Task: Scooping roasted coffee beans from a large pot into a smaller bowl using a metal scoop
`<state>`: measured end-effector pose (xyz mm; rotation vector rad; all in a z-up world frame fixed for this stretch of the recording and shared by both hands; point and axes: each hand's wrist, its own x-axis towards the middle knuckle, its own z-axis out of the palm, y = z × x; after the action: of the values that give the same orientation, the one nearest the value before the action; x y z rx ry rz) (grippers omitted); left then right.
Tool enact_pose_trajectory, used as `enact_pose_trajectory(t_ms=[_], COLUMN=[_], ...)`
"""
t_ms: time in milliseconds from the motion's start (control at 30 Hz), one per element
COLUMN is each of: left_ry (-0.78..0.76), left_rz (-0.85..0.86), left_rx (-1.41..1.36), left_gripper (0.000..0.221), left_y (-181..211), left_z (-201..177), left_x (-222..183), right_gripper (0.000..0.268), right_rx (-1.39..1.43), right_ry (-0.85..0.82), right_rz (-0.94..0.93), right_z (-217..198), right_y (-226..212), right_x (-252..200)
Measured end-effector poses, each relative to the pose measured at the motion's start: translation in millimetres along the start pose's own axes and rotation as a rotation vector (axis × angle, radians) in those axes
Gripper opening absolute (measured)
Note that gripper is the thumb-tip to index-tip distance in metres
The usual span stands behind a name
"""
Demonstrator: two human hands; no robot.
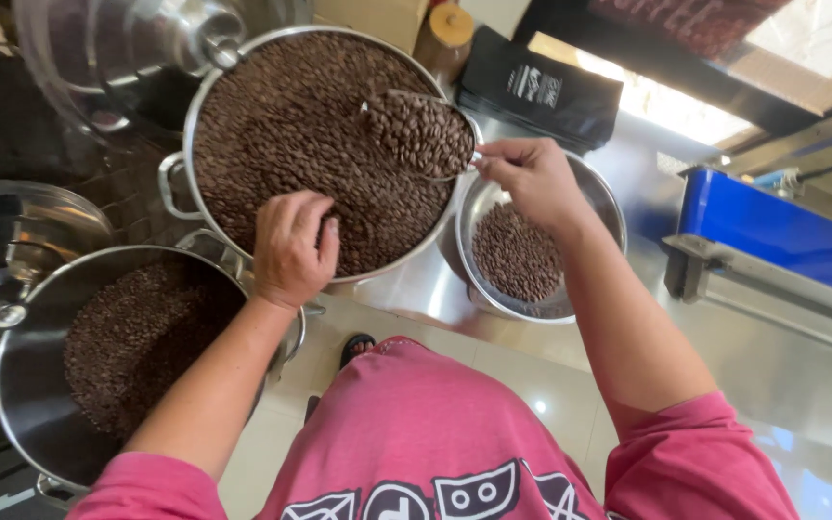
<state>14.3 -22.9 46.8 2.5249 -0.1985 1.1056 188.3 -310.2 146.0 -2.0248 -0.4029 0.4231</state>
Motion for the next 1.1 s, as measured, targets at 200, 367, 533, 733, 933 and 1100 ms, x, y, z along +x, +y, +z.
enact_pose_trajectory(t_ms=[200,367,533,733,933,1100], left_ry=[-0.079,-0.119,-0.113,-0.114,-0.080,-0.074], left_rz=[0.012,0.036,0.041,0.033,0.031,0.000], left_rx=[0.006,-0.020,0.015,0.025,0.014,0.015], left_gripper=[0.023,0.025,0.022,0.021,0.021,0.024], left_y=[7,14,14,14,14,14], left_z=[-5,-10,-11,-10,-9,-9], left_x=[0,4,3,2,2,1], right_gripper=[0.024,0.021,0.023,0.018,0.024,0.021], right_rx=[0.072,-0.025,-0.433,-1.078,-1.067,-1.029], right_ry=[0.039,0.111,0.211,0.421,0.608,0.624], right_rz=[0.039,0.182,0.323,-0.315,-0.487,-0.667], right_z=[-58,-105,-118,-98,-101,-84], right_y=[45,85,141,251,175,99], right_x=[-29,-78,-112,-128,-103,-38])
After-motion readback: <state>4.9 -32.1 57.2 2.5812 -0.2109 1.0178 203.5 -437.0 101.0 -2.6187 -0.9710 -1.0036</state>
